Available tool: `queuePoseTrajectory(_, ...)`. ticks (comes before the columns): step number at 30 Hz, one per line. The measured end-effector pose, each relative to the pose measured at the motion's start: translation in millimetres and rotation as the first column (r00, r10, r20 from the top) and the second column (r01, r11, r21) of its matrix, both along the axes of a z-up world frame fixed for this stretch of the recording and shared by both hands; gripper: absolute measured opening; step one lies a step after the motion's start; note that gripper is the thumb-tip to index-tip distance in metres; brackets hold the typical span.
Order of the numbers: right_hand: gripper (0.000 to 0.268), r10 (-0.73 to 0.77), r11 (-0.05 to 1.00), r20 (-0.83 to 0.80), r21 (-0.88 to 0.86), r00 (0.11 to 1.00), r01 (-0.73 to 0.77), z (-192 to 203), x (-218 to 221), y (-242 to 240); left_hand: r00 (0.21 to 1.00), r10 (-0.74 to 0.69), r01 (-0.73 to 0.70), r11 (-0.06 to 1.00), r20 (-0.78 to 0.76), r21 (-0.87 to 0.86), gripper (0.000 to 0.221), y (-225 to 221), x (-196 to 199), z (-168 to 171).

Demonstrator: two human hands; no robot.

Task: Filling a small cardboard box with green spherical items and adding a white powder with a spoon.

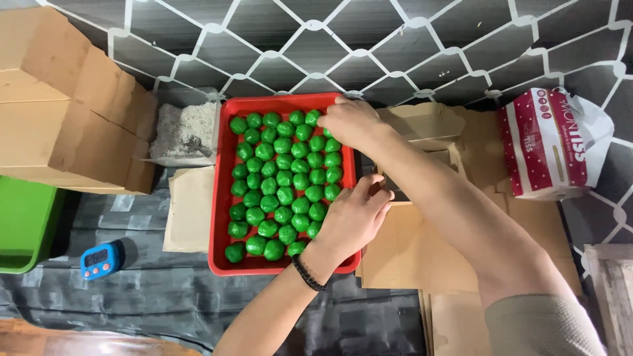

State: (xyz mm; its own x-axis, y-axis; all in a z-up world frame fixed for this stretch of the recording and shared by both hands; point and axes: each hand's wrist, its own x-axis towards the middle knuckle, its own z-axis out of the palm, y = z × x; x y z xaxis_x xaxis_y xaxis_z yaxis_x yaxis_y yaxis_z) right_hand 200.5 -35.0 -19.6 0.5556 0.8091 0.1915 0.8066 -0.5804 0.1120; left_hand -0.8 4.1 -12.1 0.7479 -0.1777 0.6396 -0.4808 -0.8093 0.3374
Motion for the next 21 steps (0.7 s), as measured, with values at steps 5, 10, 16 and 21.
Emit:
queuePoseTrajectory(5, 0.025, -0.064, 0.988, -0.130, -0.148, 0.989, 0.045, -17.4, 17.5, 4.6, 0.999, -0.001, -0.001, 1.000, -0.044, -0.027, 0.011, -1.1, -0.1, -4.9)
queuePoseTrajectory(10, 0.036, -0.080, 0.978, -0.204, -0.205, 0.976, 0.037, -26.3, 27.6, 4.0, 0.995, 0.000, -0.012, 0.993, -0.105, -0.116, 0.015, -2.1, 3.4, -2.8)
queuePoseTrajectory(16, 0.037, -0.105, 0.978, -0.298, -0.203, 0.949, 0.045, -1.7, 15.1, 0.4, 0.996, -0.041, 0.031, 0.992, -0.078, -0.126, 0.015, -0.9, 4.8, -5.7)
queuePoseTrajectory(21, 0.033, -0.080, 0.991, -0.374, -0.131, 0.924, 0.033, 8.7, 10.7, -1.1, 0.995, -0.030, 0.013, 0.985, -0.096, -0.173, 0.017, 1.7, 6.2, -12.6)
